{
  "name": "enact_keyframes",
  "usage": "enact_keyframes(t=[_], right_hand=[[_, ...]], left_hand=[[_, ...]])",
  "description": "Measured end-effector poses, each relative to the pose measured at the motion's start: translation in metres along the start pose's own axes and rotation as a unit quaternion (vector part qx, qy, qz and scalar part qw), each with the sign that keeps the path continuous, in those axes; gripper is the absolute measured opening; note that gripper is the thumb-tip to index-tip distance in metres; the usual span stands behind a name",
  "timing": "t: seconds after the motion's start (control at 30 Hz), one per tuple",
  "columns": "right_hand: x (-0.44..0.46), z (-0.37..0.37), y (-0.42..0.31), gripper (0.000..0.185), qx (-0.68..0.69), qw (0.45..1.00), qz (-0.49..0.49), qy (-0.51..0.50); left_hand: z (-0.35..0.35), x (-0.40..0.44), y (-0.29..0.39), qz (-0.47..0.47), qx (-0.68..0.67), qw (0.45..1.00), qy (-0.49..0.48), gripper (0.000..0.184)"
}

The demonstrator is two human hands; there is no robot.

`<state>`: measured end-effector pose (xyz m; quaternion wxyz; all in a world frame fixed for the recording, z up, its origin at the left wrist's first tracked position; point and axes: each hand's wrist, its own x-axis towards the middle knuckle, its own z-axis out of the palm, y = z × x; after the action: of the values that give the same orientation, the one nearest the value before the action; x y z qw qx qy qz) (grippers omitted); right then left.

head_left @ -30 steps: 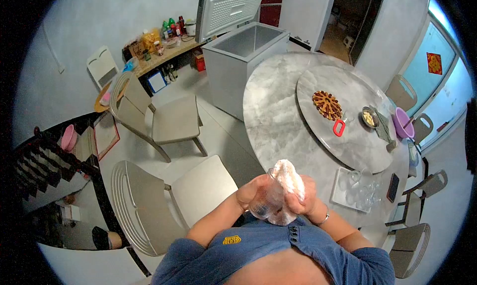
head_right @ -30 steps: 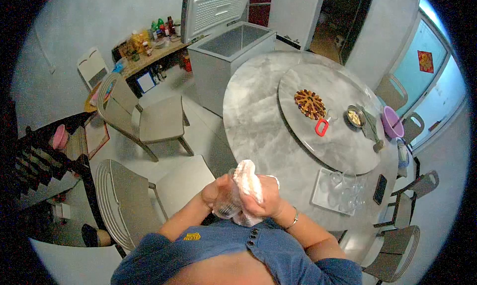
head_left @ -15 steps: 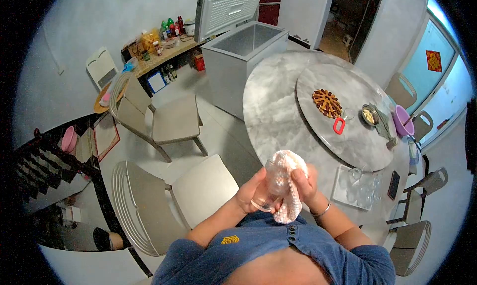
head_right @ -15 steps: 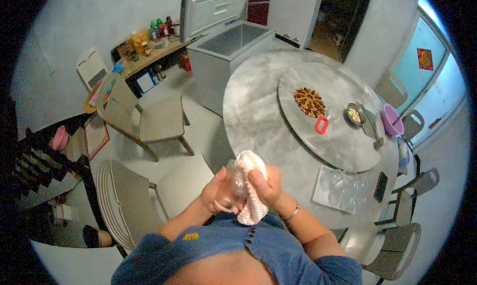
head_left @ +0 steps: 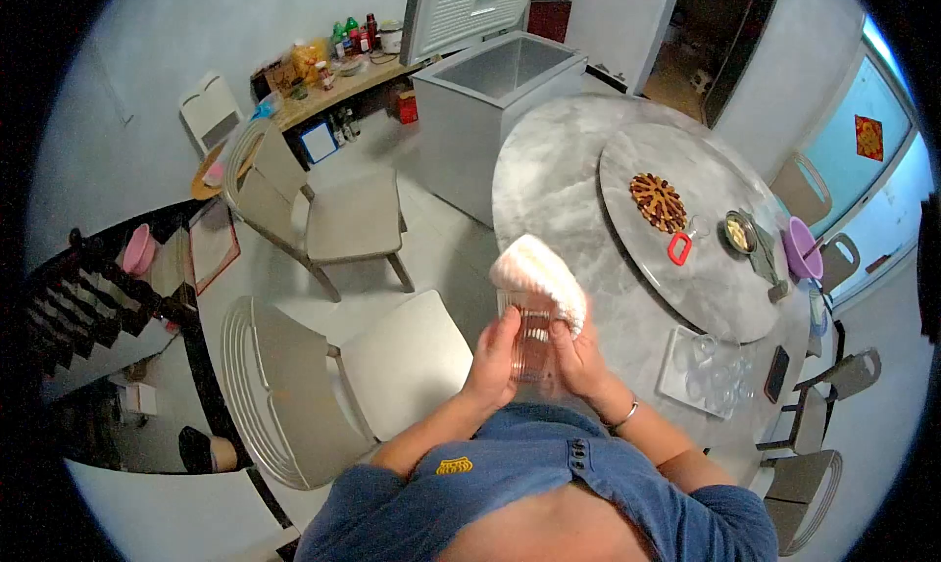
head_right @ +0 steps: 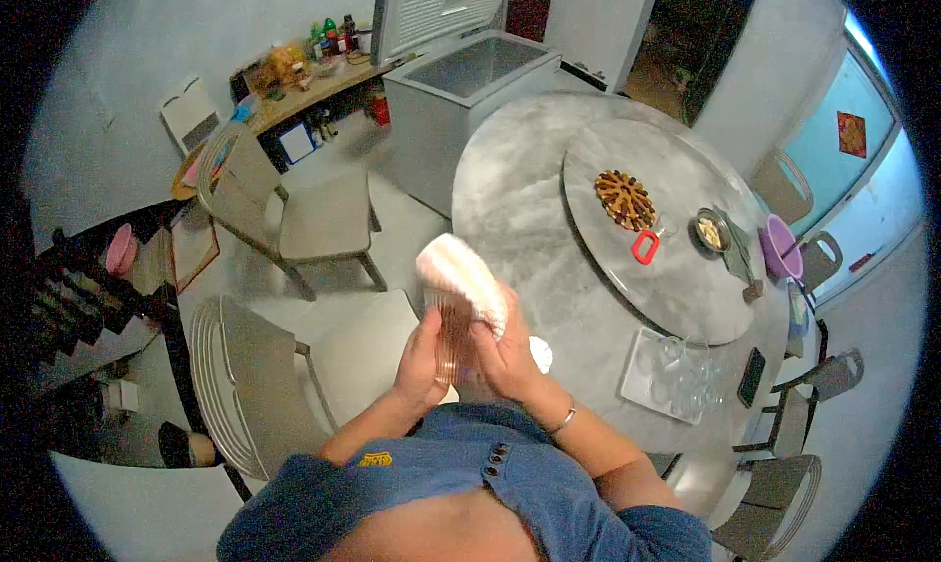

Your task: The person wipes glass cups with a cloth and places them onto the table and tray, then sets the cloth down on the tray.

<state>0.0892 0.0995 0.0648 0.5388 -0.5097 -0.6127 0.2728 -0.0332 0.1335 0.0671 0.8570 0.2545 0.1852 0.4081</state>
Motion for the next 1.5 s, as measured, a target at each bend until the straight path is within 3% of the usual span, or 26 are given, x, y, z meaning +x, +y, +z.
enact_keyframes(t=[0.1,0.17,0.23,0.33,0.4,0.43,0.47,0.5,0.53,0.57,0.63,0.77,0.83,0.87,0.93,0.97,1.1,1.17,1.2,1.23,1.3,1.33,1.37,1.43,1.5], right_hand=[[0.0,0.013,-0.002,0.055,0.055,0.997,0.048,-0.015],[0.0,0.02,-0.027,0.064,-0.03,0.998,0.004,-0.055],[-0.002,0.029,-0.044,0.076,-0.121,0.987,-0.077,-0.078],[0.003,0.028,-0.039,0.073,-0.116,0.986,-0.075,-0.096],[0.011,0.028,-0.034,0.066,-0.012,0.996,-0.046,-0.069],[0.015,0.032,-0.042,0.059,0.139,0.989,0.034,-0.036],[0.014,0.03,-0.038,0.059,0.14,0.989,0.034,-0.035],[0.013,0.027,-0.031,0.058,0.189,0.977,0.095,-0.03],[0.013,0.026,-0.027,0.062,0.238,0.959,0.154,-0.024],[0.012,0.027,-0.025,0.062,0.238,0.959,0.152,-0.024],[0.011,0.03,-0.023,0.059,0.364,0.882,0.3,-0.016],[0.006,0.036,-0.006,0.064,0.354,0.894,0.274,0.023],[0.001,0.021,0.002,0.066,0.138,0.954,0.26,-0.064],[0.0,0.015,0.002,0.066,0.138,0.953,0.262,-0.066],[0.0,0.002,-0.003,0.068,0.204,0.91,0.356,-0.058],[-0.002,-0.001,0.0,0.068,0.196,0.943,0.27,-0.005],[0.0,-0.018,-0.003,0.064,-0.019,0.998,-0.001,-0.065],[0.01,-0.009,-0.026,0.054,-0.018,0.997,-0.08,0.005],[0.017,-0.019,-0.019,0.039,-0.15,0.97,-0.191,0.008],[0.014,-0.02,-0.019,0.039,-0.155,0.97,-0.188,0.014],[0.012,-0.017,-0.028,0.024,-0.172,0.951,-0.257,0.022],[0.01,-0.017,-0.036,0.015,-0.147,0.964,-0.221,0.007],[0.009,-0.018,-0.039,0.015,-0.154,0.964,-0.214,0.02],[0.01,-0.021,-0.043,0.014,-0.11,0.98,-0.165,0.001],[0.009,-0.025,-0.04,0.018,-0.077,0.985,-0.152,0.02]], left_hand=[[0.007,0.0,0.005,0.068,0.063,0.994,0.064,0.034],[0.004,0.007,0.004,0.193,0.123,0.969,0.091,0.036],[0.015,0.006,0.022,0.191,0.13,0.959,0.162,0.038],[0.0,0.01,0.012,0.197,0.08,0.971,0.113,0.044],[0.004,0.007,0.006,0.34,0.267,0.893,0.126,0.056],[0.008,0.004,0.006,0.372,0.27,0.887,0.046,0.061],[0.013,0.002,0.007,0.403,0.315,0.858,0.044,0.067],[0.017,0.0,0.008,0.433,0.358,0.826,0.04,0.072],[0.019,-0.001,0.01,0.423,0.343,0.838,0.042,0.079],[0.017,-0.001,0.012,0.425,0.343,0.837,0.041,0.079],[0.006,0.003,0.014,0.408,0.419,0.81,0.041,0.081],[-0.004,0.006,0.008,0.413,0.417,0.809,0.038,0.079],[-0.013,0.008,0.006,0.421,0.406,0.81,0.036,0.082],[-0.018,0.008,0.01,0.439,0.475,0.761,0.038,0.084],[-0.03,0.011,0.023,0.471,0.608,0.638,0.032,0.091],[-0.034,0.012,0.023,0.471,0.607,0.639,0.033,0.091],[-0.026,0.006,0.019,0.397,0.593,0.699,0.044,0.083],[-0.019,0.005,0.013,0.271,0.471,0.839,-0.024,0.078],[-0.018,0.005,0.007,0.202,0.335,0.918,-0.072,0.068],[-0.02,0.004,0.004,0.197,0.333,0.919,-0.08,0.068],[-0.026,0.002,0.003,-0.007,0.193,0.974,-0.116,0.06],[-0.021,-0.002,0.003,-0.038,0.161,0.981,-0.104,0.051],[-0.023,-0.001,0.001,-0.051,0.163,0.979,-0.114,0.051],[-0.025,0.003,-0.001,-0.14,0.033,0.981,-0.129,0.047],[-0.017,0.004,-0.005,-0.182,0.036,0.977,-0.11,0.049]])
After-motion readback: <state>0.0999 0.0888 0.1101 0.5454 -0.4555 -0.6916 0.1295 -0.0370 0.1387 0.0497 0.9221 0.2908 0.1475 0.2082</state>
